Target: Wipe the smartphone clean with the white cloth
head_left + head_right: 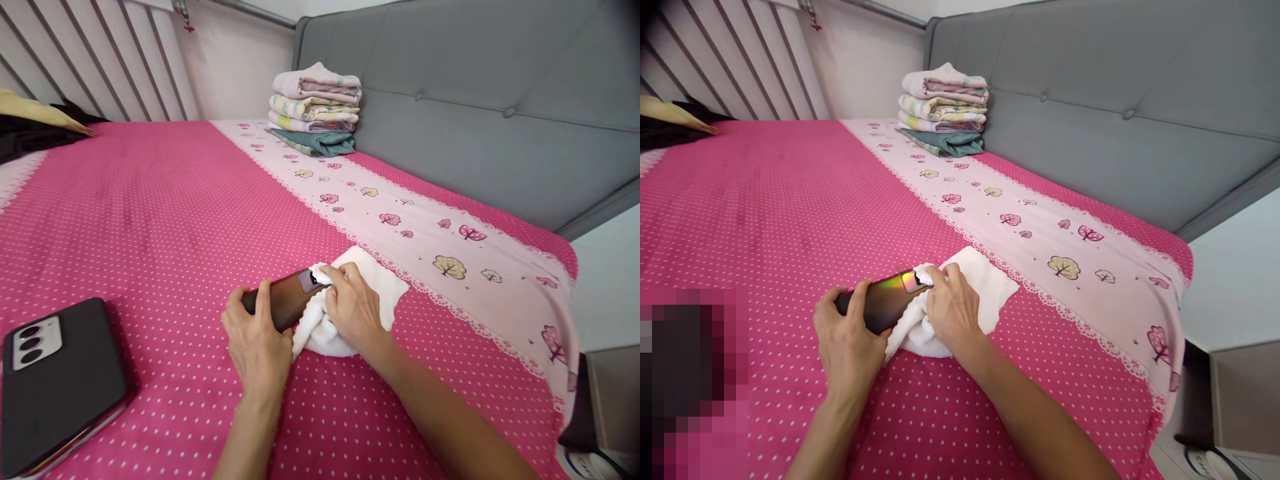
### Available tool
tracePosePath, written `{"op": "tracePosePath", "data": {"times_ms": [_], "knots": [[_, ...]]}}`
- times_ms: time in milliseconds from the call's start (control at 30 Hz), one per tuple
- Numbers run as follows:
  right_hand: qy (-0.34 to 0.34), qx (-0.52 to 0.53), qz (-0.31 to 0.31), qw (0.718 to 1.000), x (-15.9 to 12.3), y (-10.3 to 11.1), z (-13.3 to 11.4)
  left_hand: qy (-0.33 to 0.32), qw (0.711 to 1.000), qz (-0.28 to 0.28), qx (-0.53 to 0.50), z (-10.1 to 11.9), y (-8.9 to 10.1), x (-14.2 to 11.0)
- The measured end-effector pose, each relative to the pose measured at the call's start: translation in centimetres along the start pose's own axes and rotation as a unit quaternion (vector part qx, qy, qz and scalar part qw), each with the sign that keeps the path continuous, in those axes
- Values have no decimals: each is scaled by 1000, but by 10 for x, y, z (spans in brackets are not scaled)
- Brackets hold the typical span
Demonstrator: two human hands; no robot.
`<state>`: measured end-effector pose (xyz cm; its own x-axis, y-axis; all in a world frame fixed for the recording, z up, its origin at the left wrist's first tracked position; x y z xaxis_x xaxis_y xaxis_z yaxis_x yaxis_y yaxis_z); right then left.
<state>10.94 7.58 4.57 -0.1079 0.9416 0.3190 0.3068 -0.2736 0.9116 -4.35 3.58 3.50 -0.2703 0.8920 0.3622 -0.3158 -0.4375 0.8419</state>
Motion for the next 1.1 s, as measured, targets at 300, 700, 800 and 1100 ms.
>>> {"op": "tracePosePath", "data": {"times_ms": [300,700,800,1100], "knots": [[-22,2,11,1000,1,-2,3,13,1000,0,-8,-1,1,1],[-54,56,284,956,14,45,74,80,985,45,-147,-30,-2,12],[-53,52,511,856,1,72,97,104,975,18,-196,-32,-7,15],[-1,86,407,909,-78,54,102,139,989,-21,-50,-15,-5,17]]}}
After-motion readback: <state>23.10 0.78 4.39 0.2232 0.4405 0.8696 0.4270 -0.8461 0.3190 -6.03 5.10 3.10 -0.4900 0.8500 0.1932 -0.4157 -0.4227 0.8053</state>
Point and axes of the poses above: each hand's wrist, its own x-axis towards the middle knuckle, its own y-axis out of the back of the hand, z = x × y, the point moved 4 cm from there along x, towards the middle knuckle, and after that the axes turned 4 degrees about -z, right-handed, at the moved point
